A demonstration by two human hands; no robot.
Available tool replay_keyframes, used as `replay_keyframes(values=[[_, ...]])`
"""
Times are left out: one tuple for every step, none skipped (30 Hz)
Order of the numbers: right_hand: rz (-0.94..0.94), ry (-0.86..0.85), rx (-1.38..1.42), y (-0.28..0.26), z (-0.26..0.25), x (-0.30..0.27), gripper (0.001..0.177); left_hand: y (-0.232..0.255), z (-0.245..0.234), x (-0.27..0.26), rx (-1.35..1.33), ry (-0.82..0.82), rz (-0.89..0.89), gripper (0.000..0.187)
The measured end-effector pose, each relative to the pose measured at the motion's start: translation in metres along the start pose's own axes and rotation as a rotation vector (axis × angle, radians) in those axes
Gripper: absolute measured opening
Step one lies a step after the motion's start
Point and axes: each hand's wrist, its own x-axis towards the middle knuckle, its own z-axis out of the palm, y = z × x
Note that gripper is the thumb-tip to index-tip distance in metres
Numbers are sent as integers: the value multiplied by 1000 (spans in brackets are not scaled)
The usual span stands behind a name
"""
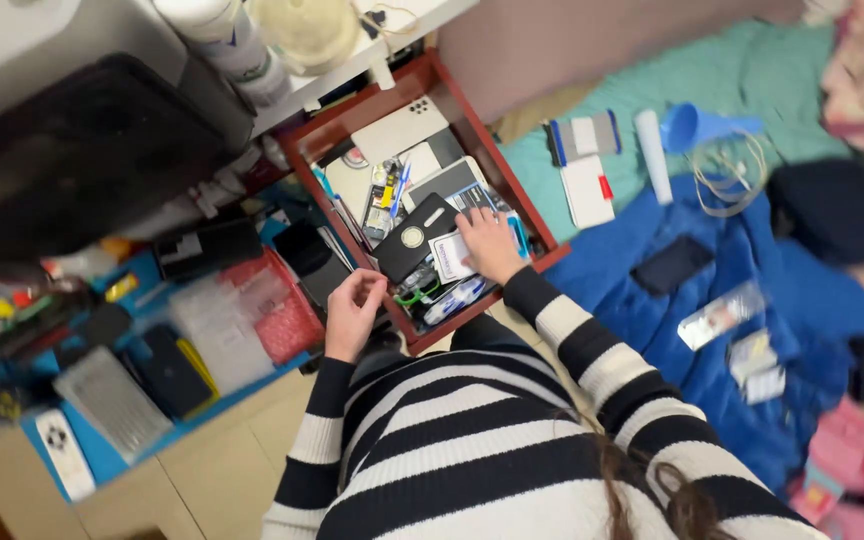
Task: Organizing a drawer by sorting through electronic devices, packaging, and discarding trash.
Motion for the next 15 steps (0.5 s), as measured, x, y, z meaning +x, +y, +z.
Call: replay_keyframes(values=[[-38, -12, 2, 9, 5, 2, 82, -5, 11, -1, -3, 36, -17, 14], [-63, -19, 7, 18, 10, 4, 78, -9, 22, -2, -40, 87, -56, 14], [-87, -19, 4, 30, 12, 9, 74, -13, 34, 1, -80, 138, -83, 14], [-123, -23, -2, 48, 27, 17, 74, -13, 43, 4, -88, 175, -88, 14], [-186, -113, 47, 64, 45, 18, 56, -15, 53, -1, -113, 218, -97, 14], [-248, -204, 92, 79, 62, 19, 38, -17, 62, -7, -139, 261, -105, 14], [-279, -218, 86, 84, 47, 26, 38, -15, 70, -6, -148, 292, -117, 14], [-280, -278, 174, 88, 31, 34, 45, -13, 76, -6, -140, 337, -136, 15], [-276, -339, 261, 90, 15, 42, 51, -11, 81, -6, -130, 379, -154, 15], [-303, -353, 254, 91, 1, 48, 51, -10, 88, -7, -137, 407, -166, 15], [-288, -386, 389, 91, -13, 55, 50, -9, 93, -6, -173, 423, -178, 16], [-271, -421, 523, 91, -28, 62, 48, -8, 98, -6, -208, 439, -190, 17], [-286, -435, 520, 85, -34, 64, 48, 1, 103, -4, -212, 456, -199, 17], [-281, -462, 830, 79, -40, 67, 42, 9, 107, -2, -258, 412, -171, 19], [-261, -484, 1142, 73, -46, 68, 36, 18, 112, 1, -304, 362, -141, 23]])
